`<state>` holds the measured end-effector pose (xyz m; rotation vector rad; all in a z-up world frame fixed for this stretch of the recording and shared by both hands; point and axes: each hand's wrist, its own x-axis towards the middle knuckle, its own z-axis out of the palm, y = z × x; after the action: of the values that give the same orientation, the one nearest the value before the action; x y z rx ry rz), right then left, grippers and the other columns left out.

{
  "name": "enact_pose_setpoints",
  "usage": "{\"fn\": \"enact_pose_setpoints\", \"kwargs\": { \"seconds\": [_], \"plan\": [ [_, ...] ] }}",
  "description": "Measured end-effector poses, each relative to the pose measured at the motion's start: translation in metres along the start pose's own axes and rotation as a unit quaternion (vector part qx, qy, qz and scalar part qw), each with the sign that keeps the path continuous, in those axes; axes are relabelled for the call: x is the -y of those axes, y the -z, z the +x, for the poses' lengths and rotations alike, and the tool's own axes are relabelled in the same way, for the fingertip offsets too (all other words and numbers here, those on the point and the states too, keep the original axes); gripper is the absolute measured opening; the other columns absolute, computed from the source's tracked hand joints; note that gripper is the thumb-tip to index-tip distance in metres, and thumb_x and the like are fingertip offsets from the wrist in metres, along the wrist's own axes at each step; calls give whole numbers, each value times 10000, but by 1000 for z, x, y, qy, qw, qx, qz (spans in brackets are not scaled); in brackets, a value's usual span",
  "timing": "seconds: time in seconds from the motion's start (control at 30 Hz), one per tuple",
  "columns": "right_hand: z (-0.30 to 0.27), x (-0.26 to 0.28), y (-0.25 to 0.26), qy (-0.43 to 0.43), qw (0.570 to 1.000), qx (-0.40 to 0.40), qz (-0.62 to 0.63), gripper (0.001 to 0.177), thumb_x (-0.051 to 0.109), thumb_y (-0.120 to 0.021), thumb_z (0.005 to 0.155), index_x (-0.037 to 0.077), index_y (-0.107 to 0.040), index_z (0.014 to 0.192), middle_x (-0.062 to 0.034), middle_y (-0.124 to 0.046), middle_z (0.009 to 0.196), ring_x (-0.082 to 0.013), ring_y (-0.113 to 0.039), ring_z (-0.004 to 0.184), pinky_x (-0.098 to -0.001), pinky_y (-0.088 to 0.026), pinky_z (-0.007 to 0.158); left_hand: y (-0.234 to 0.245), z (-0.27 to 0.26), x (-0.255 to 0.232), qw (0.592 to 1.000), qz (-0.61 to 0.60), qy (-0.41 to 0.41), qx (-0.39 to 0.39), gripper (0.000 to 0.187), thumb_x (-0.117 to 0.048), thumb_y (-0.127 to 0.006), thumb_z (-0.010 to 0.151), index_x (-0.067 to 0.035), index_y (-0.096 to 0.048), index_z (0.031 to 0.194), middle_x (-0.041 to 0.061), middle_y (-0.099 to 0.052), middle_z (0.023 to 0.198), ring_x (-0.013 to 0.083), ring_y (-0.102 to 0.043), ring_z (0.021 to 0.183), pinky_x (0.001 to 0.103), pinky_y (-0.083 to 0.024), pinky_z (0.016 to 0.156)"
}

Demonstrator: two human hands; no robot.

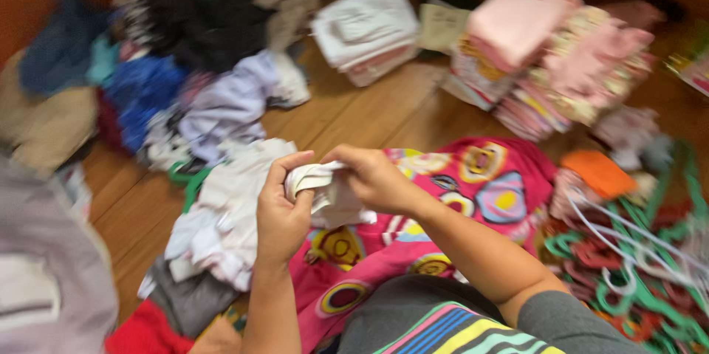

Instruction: The person folds a pink bag and several white infant shirts by hand while sitting on the floor, placing the folded items into stacks.

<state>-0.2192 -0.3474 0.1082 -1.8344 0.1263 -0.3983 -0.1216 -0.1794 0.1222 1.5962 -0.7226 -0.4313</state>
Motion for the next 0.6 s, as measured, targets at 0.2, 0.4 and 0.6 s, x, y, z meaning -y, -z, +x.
{"fn": "enact_pose_setpoints", "kwargs": {
  "seconds": [0.2,0.4,0.6],
  "plan": [
    [22,27,-29,116,984,95,-95,556,206,-790,782,93,-562,1275,-137,-695,1144,-312,-686,1046,-398,-536,870,55,-35,35,984,-151,75,-56,318,-6,-481,975,32,-635,1250,83,-704,1125,162,-641,1054,324,-499,950],
    [37,-7,-64,-72,955,54,-281,474,273,-850,785,58,-621,1140,-180,-689,1123,-338,-660,1037,-419,-528,857,98,-57,21,774,-606,138,-123,363,-250,-464,977,-19,-639,1195,95,-714,1146,240,-674,1075,414,-528,976],
    [38,-35,-65,-261,783,207,525,426,74,-669,926,-81,-595,1315,-192,-665,1292,-277,-662,1163,-423,-504,1070,113,-85,81,720,-691,54,-16,365,-240,-483,1027,-1,-655,1242,129,-718,1161,254,-679,1018,362,-523,815]
  ]
}}
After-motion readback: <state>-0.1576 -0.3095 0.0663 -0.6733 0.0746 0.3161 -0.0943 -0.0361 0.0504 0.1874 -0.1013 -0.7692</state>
